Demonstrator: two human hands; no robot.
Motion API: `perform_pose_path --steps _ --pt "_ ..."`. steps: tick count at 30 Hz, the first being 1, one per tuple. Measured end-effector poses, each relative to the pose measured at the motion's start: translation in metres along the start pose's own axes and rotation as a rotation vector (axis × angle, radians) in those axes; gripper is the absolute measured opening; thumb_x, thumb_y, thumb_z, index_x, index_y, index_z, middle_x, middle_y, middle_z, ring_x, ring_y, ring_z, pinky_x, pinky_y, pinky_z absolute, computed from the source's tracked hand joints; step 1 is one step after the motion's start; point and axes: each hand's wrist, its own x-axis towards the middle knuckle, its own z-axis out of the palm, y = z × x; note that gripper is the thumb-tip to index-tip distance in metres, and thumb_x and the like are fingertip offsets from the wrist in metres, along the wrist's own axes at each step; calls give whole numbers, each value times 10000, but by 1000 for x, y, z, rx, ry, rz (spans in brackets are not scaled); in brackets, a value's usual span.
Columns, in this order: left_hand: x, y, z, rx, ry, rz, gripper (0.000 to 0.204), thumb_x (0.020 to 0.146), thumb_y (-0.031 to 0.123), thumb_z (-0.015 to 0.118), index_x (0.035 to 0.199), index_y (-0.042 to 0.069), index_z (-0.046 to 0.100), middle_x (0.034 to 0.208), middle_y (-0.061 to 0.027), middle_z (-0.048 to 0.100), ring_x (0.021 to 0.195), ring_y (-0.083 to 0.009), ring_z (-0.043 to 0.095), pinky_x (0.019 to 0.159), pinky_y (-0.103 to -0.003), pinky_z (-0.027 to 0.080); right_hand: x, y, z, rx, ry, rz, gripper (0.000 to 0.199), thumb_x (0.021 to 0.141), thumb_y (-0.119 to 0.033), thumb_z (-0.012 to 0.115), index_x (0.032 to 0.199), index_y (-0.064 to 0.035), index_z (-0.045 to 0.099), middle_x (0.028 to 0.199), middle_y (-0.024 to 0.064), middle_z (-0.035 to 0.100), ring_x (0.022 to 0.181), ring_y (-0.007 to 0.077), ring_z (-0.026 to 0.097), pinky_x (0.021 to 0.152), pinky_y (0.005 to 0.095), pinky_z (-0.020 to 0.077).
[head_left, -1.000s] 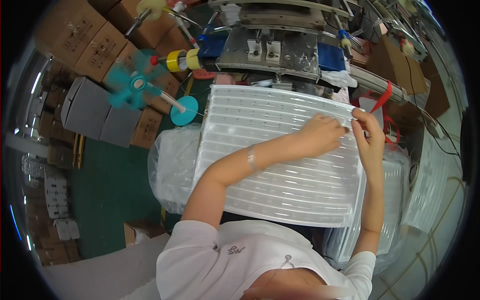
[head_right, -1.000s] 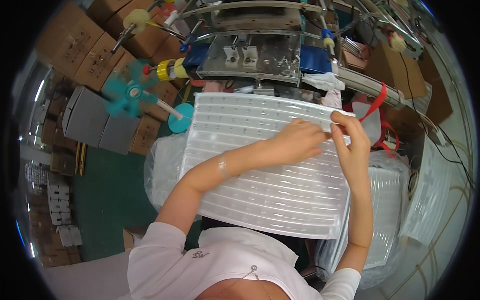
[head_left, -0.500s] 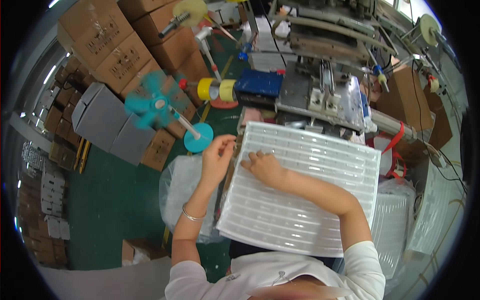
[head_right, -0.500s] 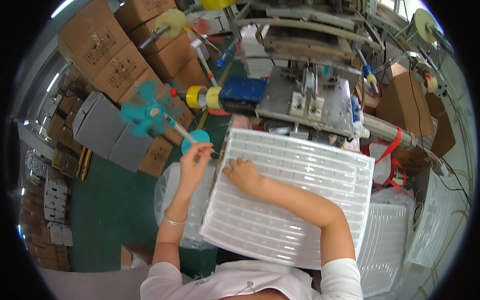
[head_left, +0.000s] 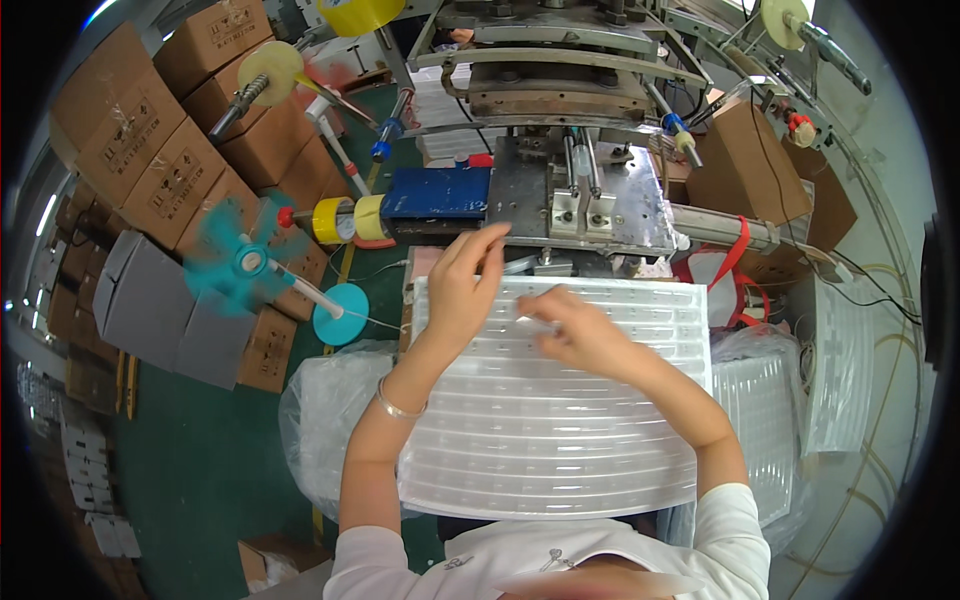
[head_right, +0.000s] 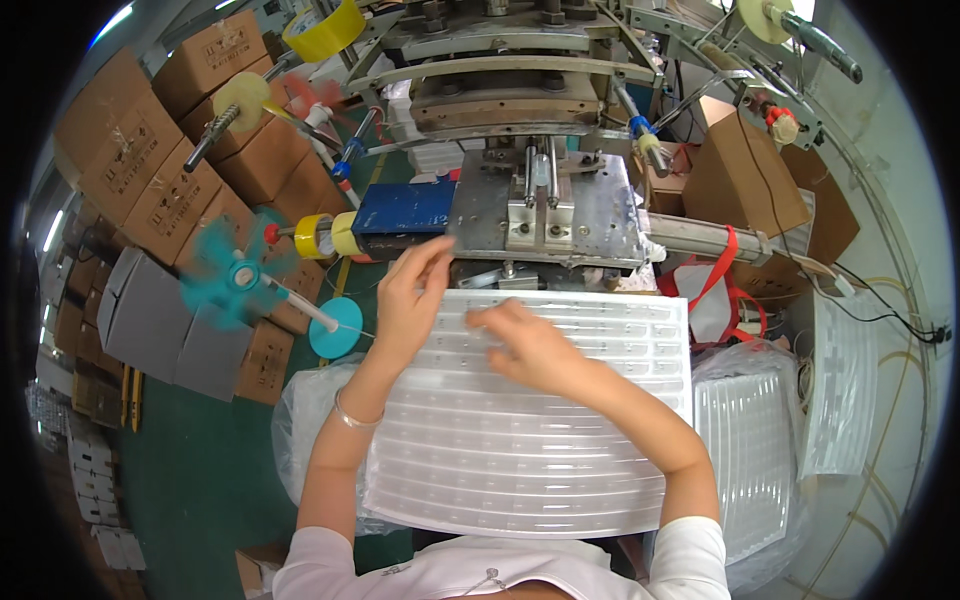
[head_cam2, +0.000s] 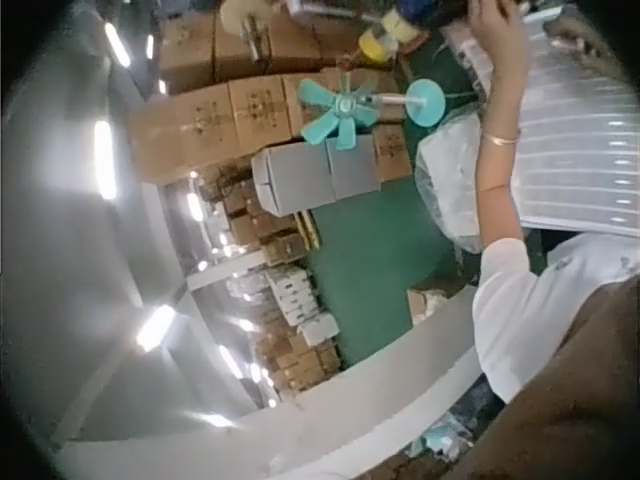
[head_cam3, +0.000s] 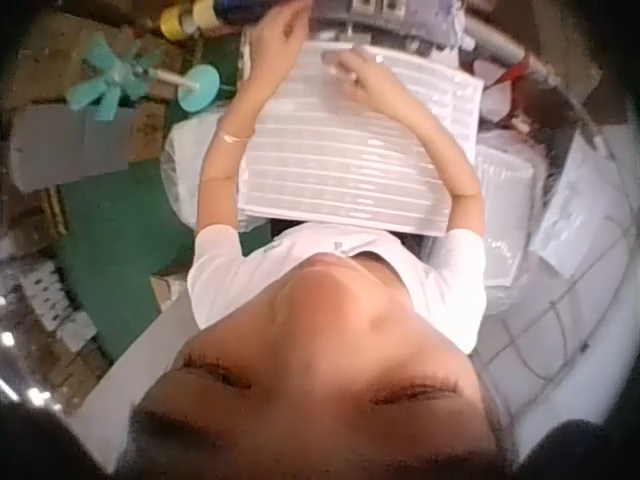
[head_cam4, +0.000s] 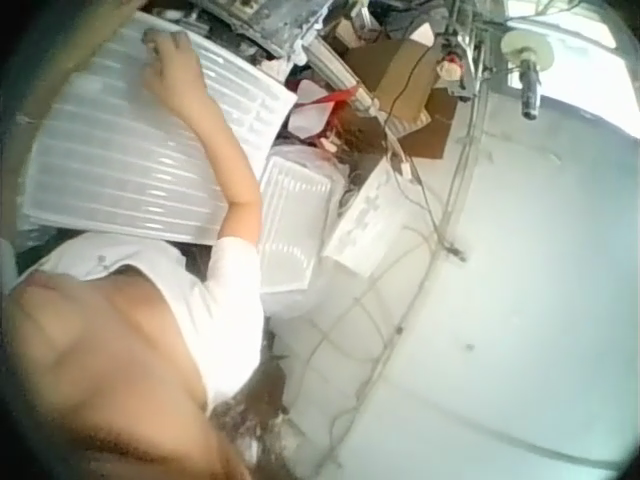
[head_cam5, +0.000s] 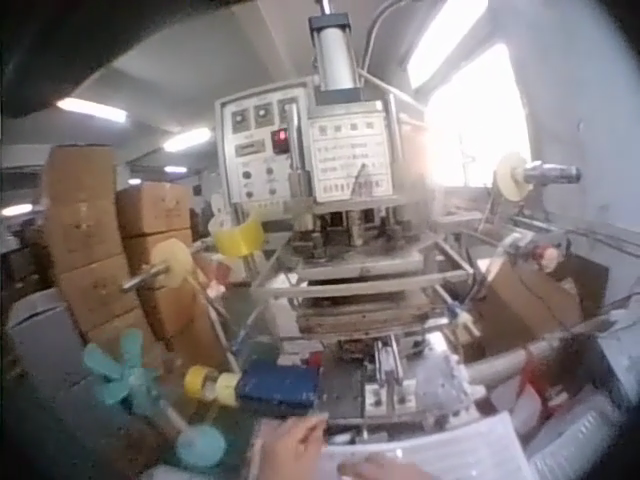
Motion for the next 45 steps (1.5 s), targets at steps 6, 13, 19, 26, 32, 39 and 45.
perform_pose_path --steps 6,13,19,26,32,39,45 --pt "80 3 90 510 74 545 324 799 336 633 1060 146 644 878 -60 587 904 -235 509 829 -403 357 -13 32 -95 -123 620 80 205 850 -28 583 1055 -21 581 1024 39 597 886 121 580 680 241 484" --pt "51 4 46 373 -5 376 242 786 251 671 1000 139 654 903 -36 599 905 -220 525 832 -388 348 53 30 -93 -562 683 -150 217 823 -75 617 1039 -82 606 971 107 640 813 264 643 666 338 518" --pt "-61 -21 -84 114 123 -268 268 786 94 679 1047 62 626 743 -46 589 630 -127 528 624 -263 425 94 56 -76 -792 626 -69 204 837 -217 614 988 -83 639 916 136 653 849 315 621 728 408 489" --pt "-169 -24 -154 -76 548 -607 211 887 158 610 1043 15 610 855 -1 591 701 -59 488 644 -194 400 44 19 -55 -507 611 -4 369 870 -157 617 1210 -37 539 1108 125 595 1009 221 575 819 313 453" --pt "-219 -13 -178 -175 795 -746 205 936 208 515 979 24 596 883 -33 600 737 -81 517 686 -222 423 36 -33 77 -247 -54 -214 243 775 -3 641 1006 -81 636 881 89 635 761 241 638 628 324 524" --pt "-240 3 -187 -292 928 -645 177 915 197 484 926 38 560 862 -74 613 749 -128 560 700 -247 431 30 -33 160 -802 -357 -362 345 807 -82 577 1138 -180 591 909 87 563 828 266 613 652 341 518" --pt "-255 8 -199 -411 895 -614 121 836 114 443 866 42 535 811 -84 600 754 -141 562 702 -250 427 33 -38 158 -526 -270 -366 206 772 -50 565 963 -119 596 882 103 557 809 270 613 639 373 524"
